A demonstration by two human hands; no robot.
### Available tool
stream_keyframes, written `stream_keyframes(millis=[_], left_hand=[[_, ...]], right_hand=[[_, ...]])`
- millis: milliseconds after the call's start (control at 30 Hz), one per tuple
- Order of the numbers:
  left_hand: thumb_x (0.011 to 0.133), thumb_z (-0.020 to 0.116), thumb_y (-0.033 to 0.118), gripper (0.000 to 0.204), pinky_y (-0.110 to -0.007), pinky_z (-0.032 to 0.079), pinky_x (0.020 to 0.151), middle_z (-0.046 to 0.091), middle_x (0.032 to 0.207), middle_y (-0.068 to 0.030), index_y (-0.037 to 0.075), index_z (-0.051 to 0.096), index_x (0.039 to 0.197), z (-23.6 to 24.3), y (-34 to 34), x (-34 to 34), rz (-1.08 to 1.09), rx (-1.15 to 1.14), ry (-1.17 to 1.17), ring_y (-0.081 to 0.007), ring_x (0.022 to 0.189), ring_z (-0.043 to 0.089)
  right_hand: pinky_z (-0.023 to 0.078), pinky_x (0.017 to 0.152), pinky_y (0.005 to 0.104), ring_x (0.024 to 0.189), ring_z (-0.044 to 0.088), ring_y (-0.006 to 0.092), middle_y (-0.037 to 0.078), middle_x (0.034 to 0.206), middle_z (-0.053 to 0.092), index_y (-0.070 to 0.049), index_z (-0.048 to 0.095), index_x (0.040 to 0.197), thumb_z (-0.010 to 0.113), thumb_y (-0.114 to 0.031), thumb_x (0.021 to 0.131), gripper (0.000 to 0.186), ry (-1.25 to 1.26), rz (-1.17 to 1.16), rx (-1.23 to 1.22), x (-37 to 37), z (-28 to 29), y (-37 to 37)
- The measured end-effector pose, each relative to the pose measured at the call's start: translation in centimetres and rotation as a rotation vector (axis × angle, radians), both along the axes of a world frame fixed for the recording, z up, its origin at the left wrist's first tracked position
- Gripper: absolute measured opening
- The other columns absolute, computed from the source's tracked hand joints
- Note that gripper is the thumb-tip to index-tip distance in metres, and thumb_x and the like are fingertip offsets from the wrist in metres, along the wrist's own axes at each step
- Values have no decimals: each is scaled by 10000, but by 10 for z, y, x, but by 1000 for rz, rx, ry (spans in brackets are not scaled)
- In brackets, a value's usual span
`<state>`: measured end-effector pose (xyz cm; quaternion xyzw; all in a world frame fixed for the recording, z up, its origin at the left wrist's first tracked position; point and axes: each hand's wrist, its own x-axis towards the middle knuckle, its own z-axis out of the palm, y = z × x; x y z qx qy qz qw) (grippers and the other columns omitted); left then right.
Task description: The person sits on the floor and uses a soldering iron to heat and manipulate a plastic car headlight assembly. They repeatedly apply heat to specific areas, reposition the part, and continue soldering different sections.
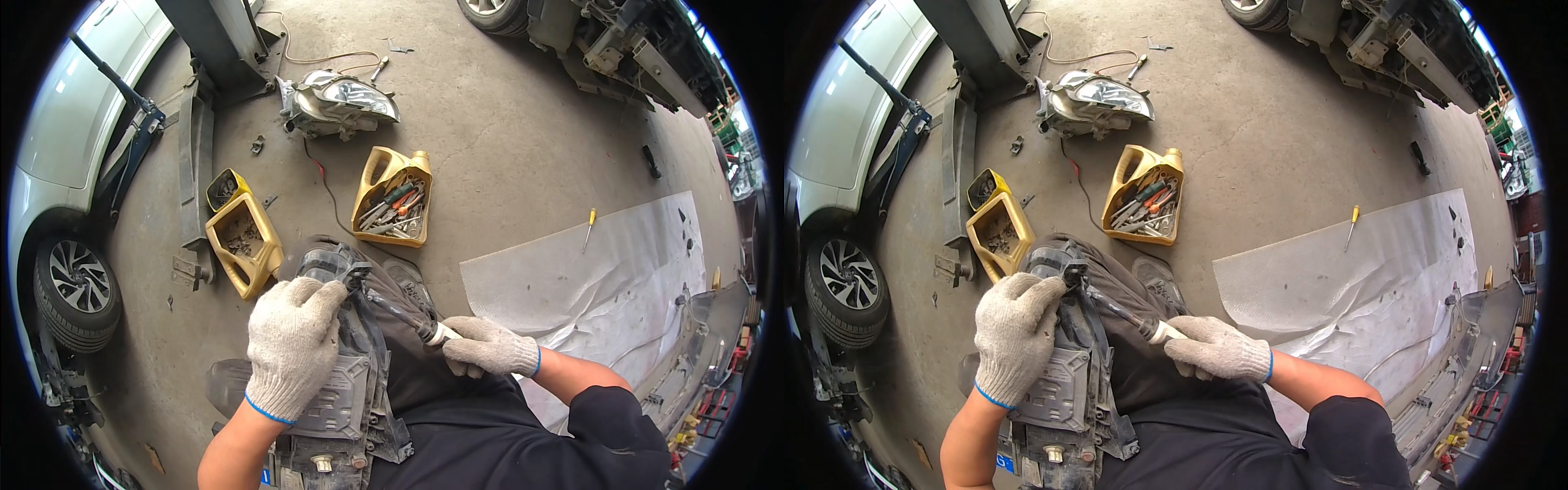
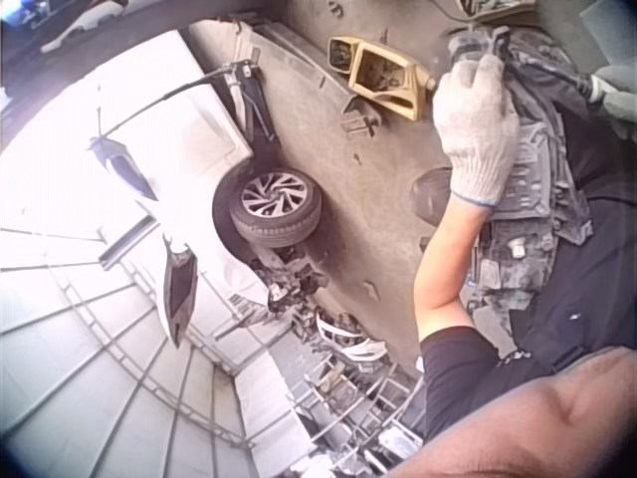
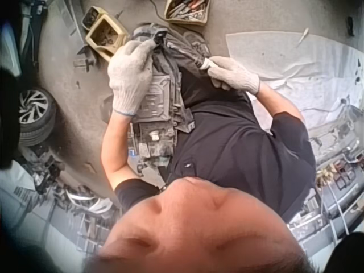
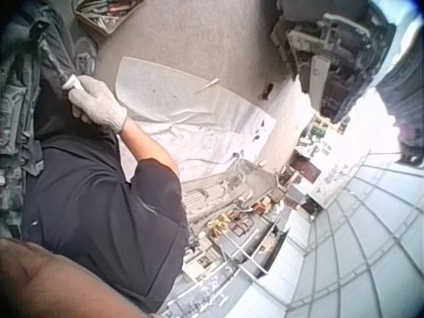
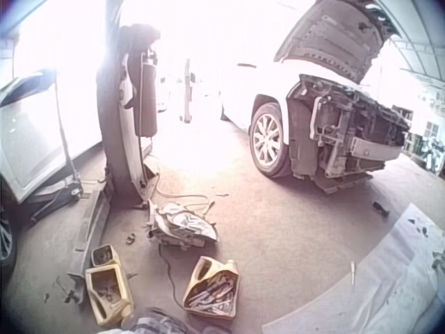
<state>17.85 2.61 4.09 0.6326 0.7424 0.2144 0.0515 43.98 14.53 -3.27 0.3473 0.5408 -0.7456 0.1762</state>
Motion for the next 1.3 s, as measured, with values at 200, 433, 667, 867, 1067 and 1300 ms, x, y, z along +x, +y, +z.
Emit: stream_keyframes(millis=[200,433,667,867,1067,1300], left_hand=[[824,750,17,194,-445,540,774,712,911,-132,59,771,1012,0,0,0,-1,-3,-2,-362,857,689],[825,748,12,200,-447,541,776,715,915,-135,59,773,1018,2,1,1,-1,-11,8,-365,860,691],[830,746,16,191,-446,546,783,720,918,-137,56,772,1015,2,1,0,4,-15,-2,-366,867,697],[834,745,22,185,-448,548,787,721,918,-138,57,772,1013,2,1,-1,1,-24,0,-368,869,699],[833,744,20,195,-450,547,787,720,922,-141,58,771,1022,1,0,-1,0,-23,-4,-371,869,697],[829,745,19,198,-451,546,784,718,919,-144,57,770,1021,2,1,-1,-4,-29,4,-373,867,695]], right_hand=[[506,581,272,638,580,92,27,801,646,-70,621,1332,571,-358,1036,416,1,1,-8,0,-1,0],[508,579,271,632,582,90,23,798,650,-79,621,1337,570,-358,1036,414,0,10,2,-1,-2,0],[511,574,268,620,582,88,21,796,652,-76,622,1338,571,-355,1033,417,-9,26,-3,-2,0,1],[509,567,263,614,579,84,18,784,646,-74,619,1342,574,-347,1033,415,17,9,-36,-1,-1,1],[508,561,264,614,579,83,18,782,642,-71,619,1325,575,-345,1033,402,10,23,-35,-3,1,2],[512,564,264,620,589,91,21,778,641,-64,616,1296,561,-347,1028,394,25,22,-33,-2,-1,1]])
